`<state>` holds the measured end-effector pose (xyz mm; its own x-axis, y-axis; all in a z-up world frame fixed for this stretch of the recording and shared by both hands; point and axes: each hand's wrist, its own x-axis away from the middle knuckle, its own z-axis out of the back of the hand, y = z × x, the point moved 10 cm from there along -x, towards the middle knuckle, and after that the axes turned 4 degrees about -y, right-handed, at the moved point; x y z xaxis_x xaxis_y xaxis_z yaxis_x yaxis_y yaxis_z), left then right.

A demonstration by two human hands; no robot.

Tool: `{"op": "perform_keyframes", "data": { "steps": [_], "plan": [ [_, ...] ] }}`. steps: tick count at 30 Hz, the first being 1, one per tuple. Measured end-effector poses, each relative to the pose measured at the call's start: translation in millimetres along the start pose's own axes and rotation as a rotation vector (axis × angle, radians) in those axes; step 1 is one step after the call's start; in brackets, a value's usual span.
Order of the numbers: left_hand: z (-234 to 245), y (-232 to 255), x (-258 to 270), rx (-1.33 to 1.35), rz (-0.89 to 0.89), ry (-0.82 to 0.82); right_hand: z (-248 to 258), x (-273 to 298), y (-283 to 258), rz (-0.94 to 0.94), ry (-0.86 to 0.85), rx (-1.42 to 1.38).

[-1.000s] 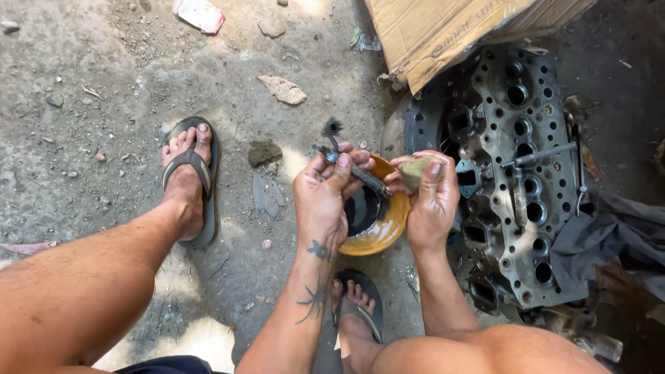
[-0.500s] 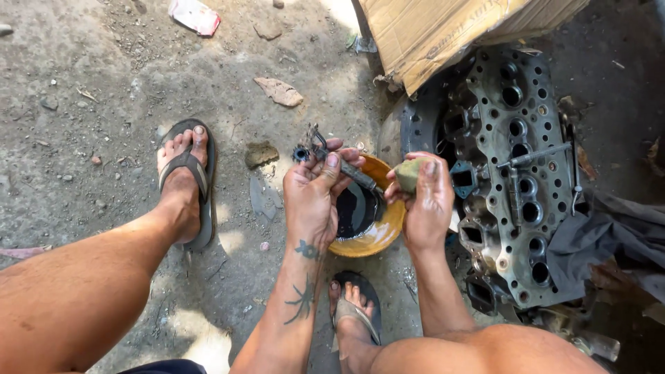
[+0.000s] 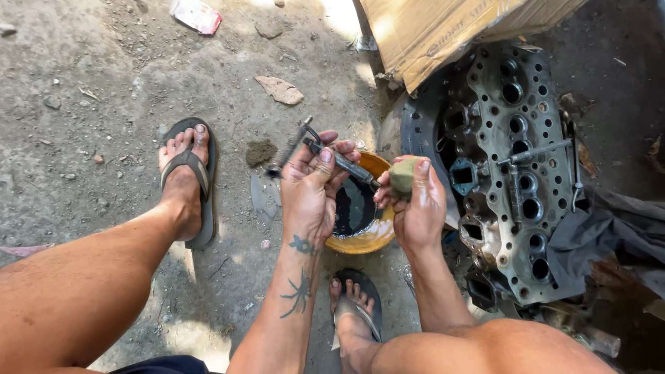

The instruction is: Cleaning an engine component using a sponge and cleaning fluid in a bucket

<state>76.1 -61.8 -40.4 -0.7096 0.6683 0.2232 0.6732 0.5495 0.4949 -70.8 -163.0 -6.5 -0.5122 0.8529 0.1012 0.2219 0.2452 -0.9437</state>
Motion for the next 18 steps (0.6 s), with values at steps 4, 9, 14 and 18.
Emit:
{"op": "perform_keyframes", "data": {
  "steps": [4, 9, 14, 18],
  "plan": [
    [-4, 3, 1, 0.006, -0.004, -0.011, -17, 15, -13, 0.065, -0.093, 0.122],
    [-3, -6, 2, 0.026, 0.017, -0.009, -16, 10, -10, -0.039, -0.022, 0.174],
    [-1, 6, -1, 0.016, 0.001, -0.006, 14, -2, -6, -0.017, 0.135, 0.101],
    [-4, 6, 1, -0.006, 0.003, -0.026, -23, 12, -7, 0.027, -0.137, 0.119]
  ]
}}
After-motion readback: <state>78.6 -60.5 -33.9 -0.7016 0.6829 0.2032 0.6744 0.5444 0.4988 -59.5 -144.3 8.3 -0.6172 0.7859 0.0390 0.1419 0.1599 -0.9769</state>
